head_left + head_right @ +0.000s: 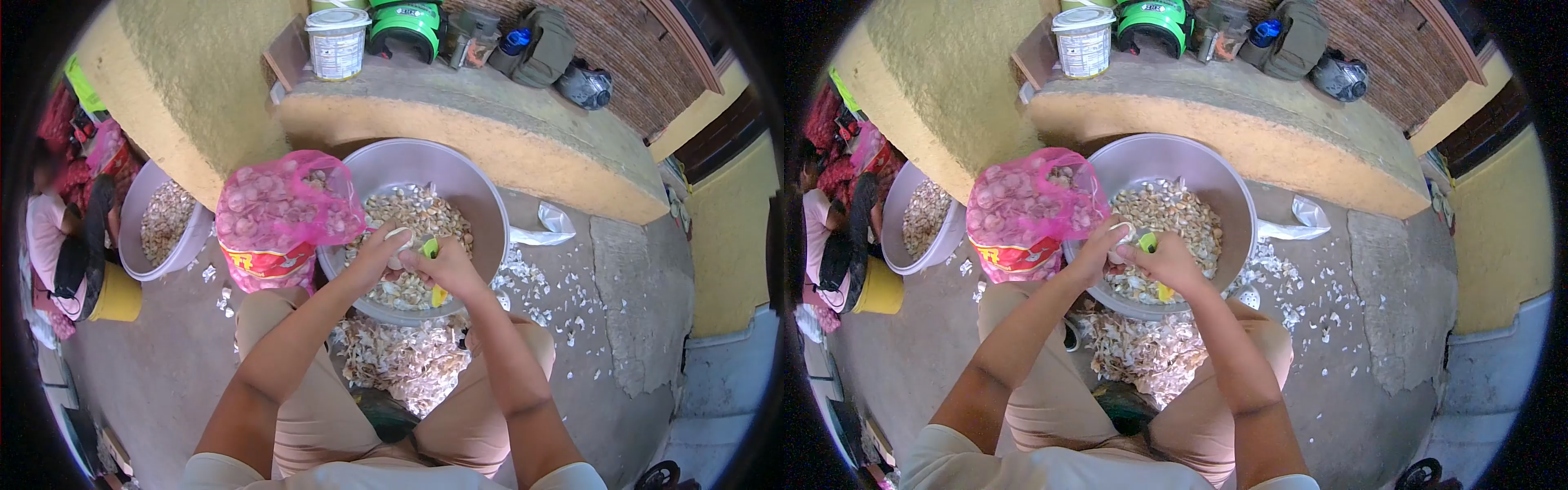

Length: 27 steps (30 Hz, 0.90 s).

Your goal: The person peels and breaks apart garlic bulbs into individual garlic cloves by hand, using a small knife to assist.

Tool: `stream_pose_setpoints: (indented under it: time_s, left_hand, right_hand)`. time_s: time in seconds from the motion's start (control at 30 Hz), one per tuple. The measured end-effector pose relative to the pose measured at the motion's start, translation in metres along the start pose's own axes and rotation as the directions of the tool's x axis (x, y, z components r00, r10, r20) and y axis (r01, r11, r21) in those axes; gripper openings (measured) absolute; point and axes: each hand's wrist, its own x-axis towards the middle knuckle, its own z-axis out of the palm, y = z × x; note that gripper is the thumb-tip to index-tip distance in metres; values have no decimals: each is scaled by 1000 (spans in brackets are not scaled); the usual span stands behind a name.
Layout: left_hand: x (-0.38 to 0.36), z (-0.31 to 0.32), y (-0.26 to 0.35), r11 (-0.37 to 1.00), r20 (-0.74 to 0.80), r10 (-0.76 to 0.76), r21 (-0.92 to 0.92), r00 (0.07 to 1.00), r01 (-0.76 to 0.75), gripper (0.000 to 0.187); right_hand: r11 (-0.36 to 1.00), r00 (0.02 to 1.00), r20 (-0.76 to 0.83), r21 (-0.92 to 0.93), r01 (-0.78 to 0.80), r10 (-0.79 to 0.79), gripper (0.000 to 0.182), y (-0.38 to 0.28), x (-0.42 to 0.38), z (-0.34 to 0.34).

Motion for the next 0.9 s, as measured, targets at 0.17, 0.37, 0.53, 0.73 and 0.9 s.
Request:
stream_pose_setpoints:
  time_s: [0.17,0.37,0.53,0.73,0.9]
  left_hand:
    - [2,2,3,979,122,-45,-194,992,68,36]
    - [8,-18,6,894,288,71,-443,955,67,38]
    - [15,-15,14,927,52,127,-362,991,-100,42]
    - [22,-21,11,955,11,62,-292,998,-57,35]
    - [23,-26,12,992,-21,-24,-122,1000,21,34]
  right_hand:
    - [912,999,24,409,-31,24,25,2,0,3]
    - [946,998,-69,323,13,10,20,5,1,-11]
    - [762,891,454,-585,278,23,33,10,-6,3]
    - [688,911,393,-697,203,130,50,27,-6,1]
    - [849,931,357,-514,123,82,49,-3,-6,-22]
